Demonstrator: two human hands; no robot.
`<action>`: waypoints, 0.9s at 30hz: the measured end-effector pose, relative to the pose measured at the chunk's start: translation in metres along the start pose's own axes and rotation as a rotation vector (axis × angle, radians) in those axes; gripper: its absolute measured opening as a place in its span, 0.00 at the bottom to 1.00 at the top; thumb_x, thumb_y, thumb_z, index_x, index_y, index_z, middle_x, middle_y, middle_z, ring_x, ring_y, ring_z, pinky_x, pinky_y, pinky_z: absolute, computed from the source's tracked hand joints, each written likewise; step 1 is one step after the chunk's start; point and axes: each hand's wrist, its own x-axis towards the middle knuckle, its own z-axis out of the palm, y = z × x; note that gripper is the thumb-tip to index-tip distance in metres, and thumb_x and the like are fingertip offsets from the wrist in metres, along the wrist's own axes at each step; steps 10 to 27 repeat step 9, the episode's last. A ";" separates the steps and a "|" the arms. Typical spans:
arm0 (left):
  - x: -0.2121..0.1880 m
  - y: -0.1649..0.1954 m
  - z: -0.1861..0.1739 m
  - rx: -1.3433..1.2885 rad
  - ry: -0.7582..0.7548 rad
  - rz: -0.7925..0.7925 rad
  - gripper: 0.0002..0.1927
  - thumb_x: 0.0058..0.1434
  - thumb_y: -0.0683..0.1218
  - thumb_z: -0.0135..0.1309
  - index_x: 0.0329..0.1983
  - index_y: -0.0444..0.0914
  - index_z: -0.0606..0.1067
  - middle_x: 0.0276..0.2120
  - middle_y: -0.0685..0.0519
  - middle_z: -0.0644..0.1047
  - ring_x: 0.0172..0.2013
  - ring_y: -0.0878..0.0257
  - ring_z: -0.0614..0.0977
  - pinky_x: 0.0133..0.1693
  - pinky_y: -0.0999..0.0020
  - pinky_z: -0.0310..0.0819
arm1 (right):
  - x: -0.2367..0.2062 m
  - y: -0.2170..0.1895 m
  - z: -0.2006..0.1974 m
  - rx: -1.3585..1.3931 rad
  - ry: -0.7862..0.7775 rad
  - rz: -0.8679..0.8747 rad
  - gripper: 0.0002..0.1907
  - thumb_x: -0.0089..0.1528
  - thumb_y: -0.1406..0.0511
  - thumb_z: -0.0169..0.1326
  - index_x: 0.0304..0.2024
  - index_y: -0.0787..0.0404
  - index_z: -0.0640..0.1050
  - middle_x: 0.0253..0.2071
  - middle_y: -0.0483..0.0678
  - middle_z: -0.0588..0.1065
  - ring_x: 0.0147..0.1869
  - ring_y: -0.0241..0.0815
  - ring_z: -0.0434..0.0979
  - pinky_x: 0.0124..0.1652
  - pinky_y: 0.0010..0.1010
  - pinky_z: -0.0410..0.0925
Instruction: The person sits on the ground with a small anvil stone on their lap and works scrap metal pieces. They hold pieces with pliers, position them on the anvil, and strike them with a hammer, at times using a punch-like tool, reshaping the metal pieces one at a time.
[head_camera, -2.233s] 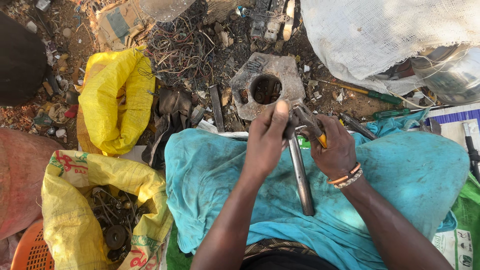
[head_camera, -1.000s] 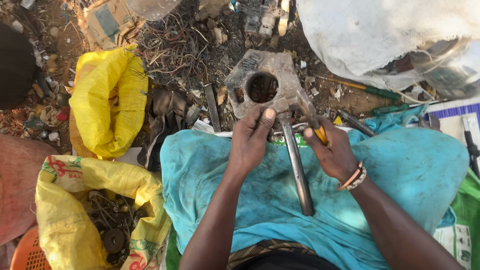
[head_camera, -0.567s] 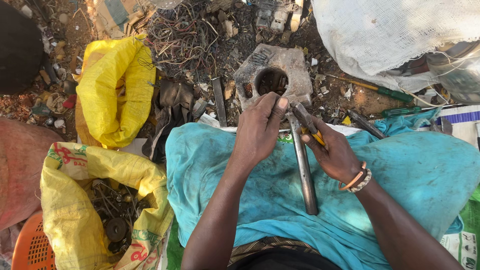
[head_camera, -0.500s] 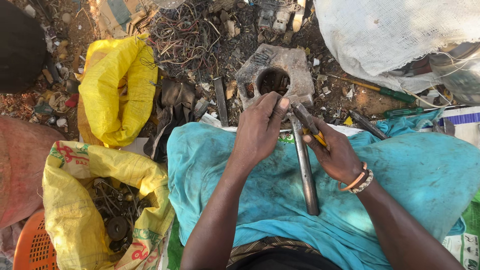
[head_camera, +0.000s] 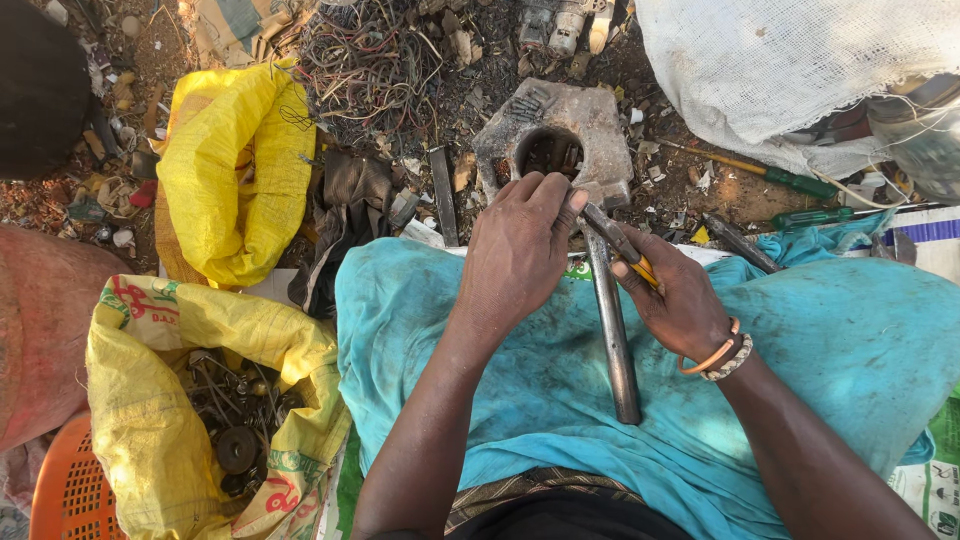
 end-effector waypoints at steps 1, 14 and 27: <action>0.000 0.001 -0.001 0.020 -0.004 -0.007 0.14 0.72 0.51 0.49 0.39 0.34 0.71 0.34 0.44 0.74 0.40 0.43 0.78 0.40 0.46 0.71 | 0.001 -0.001 0.000 -0.021 0.003 -0.011 0.27 0.66 0.57 0.55 0.66 0.60 0.71 0.47 0.57 0.78 0.49 0.57 0.79 0.46 0.44 0.70; -0.002 0.001 0.000 0.073 -0.002 -0.005 0.12 0.72 0.50 0.50 0.39 0.36 0.72 0.35 0.46 0.75 0.42 0.44 0.79 0.41 0.46 0.72 | -0.001 -0.015 -0.005 0.134 -0.140 0.209 0.28 0.61 0.54 0.58 0.63 0.55 0.73 0.42 0.54 0.81 0.44 0.51 0.82 0.46 0.43 0.73; -0.002 0.001 0.000 0.073 -0.002 -0.005 0.12 0.72 0.50 0.50 0.39 0.36 0.72 0.35 0.46 0.75 0.42 0.44 0.79 0.41 0.46 0.72 | -0.001 -0.015 -0.005 0.134 -0.140 0.209 0.28 0.61 0.54 0.58 0.63 0.55 0.73 0.42 0.54 0.81 0.44 0.51 0.82 0.46 0.43 0.73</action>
